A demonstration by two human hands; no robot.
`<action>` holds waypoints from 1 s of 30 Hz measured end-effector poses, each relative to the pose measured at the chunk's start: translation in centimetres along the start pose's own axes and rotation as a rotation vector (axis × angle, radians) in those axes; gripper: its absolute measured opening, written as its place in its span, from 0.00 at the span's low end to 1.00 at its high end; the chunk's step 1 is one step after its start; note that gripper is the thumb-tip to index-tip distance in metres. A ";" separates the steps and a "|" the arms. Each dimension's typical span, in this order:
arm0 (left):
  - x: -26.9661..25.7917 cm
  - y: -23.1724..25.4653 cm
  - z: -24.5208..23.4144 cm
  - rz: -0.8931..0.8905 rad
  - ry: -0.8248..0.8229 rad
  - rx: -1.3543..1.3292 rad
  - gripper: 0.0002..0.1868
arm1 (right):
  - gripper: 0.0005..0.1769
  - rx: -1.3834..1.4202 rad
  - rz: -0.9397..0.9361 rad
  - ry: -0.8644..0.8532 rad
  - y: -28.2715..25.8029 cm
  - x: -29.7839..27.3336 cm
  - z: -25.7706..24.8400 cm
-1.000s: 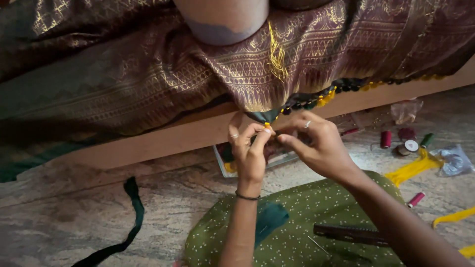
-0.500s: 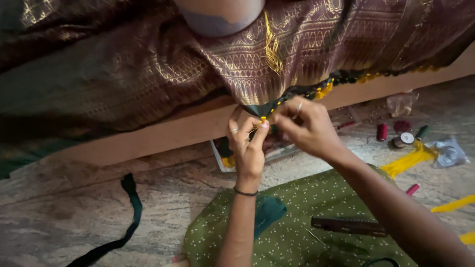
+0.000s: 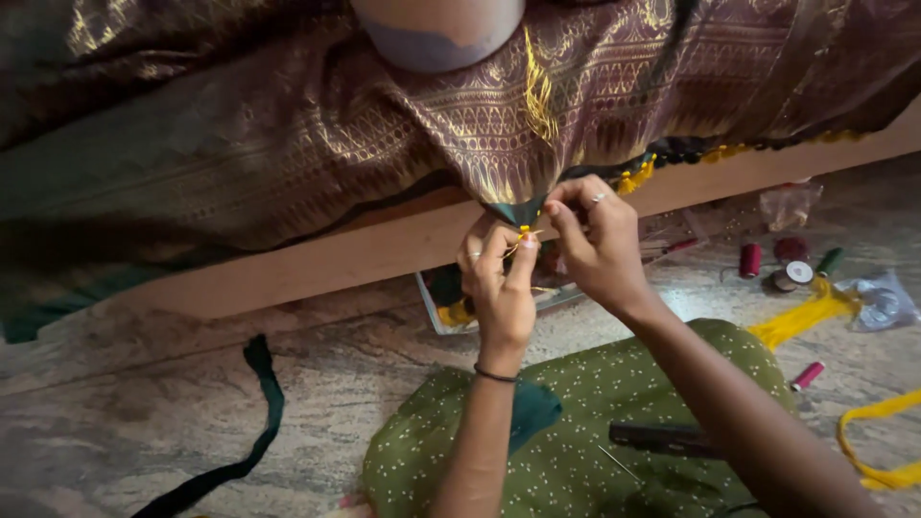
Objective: Creating and attaching decorative tassels to the edge of a sari fabric.
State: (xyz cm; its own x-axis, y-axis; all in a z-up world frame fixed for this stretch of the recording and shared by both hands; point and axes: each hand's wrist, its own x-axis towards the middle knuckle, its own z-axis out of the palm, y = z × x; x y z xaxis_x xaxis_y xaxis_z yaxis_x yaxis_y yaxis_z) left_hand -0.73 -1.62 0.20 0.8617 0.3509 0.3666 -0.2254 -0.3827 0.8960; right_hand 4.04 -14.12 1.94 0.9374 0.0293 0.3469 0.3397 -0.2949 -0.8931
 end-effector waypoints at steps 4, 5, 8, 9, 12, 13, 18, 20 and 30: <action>0.1 0.0 0.2 0.054 0.044 -0.024 0.11 | 0.08 0.474 0.210 -0.201 2.0 -1.2 -0.3; 0.0 -0.1 0.2 0.043 0.014 0.001 0.11 | 0.07 0.630 0.348 -0.232 2.0 -1.4 -0.2; 0.2 -0.4 0.2 0.020 -0.053 -0.071 0.11 | 0.06 0.900 0.507 -0.268 2.9 -1.3 -0.1; 0.4 -0.5 0.2 0.004 -0.084 -0.164 0.12 | 0.05 1.014 0.529 -0.281 3.3 -1.1 0.0; 0.9 1.2 -1.0 -0.095 -0.148 -0.295 0.09 | 0.05 0.865 0.420 -0.295 3.2 -0.6 -0.1; 0.5 2.2 -1.3 -0.094 -0.145 -0.294 0.09 | 0.05 0.865 0.419 -0.298 2.7 -0.6 -0.1; -0.7 7.5 -2.9 0.616 0.214 0.362 0.10 | 0.03 0.619 0.347 -0.211 0.9 -0.6 -0.2; -0.6 6.5 -3.0 0.602 0.131 0.469 0.12 | 0.03 0.576 0.302 -0.197 0.5 -1.0 -0.2; 1.6 5.1 -4.3 0.136 -0.111 0.083 0.05 | 0.02 0.506 0.098 -0.102 -1.2 -3.6 -1.0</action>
State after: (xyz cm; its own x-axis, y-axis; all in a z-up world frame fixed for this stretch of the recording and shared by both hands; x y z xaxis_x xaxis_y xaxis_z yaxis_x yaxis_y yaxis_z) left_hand -2.44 0.70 6.45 0.8717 0.1960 0.4491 -0.3094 -0.4906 0.8146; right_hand 0.20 -14.78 2.09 0.9609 0.1249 0.2472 0.2203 0.1968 -0.9554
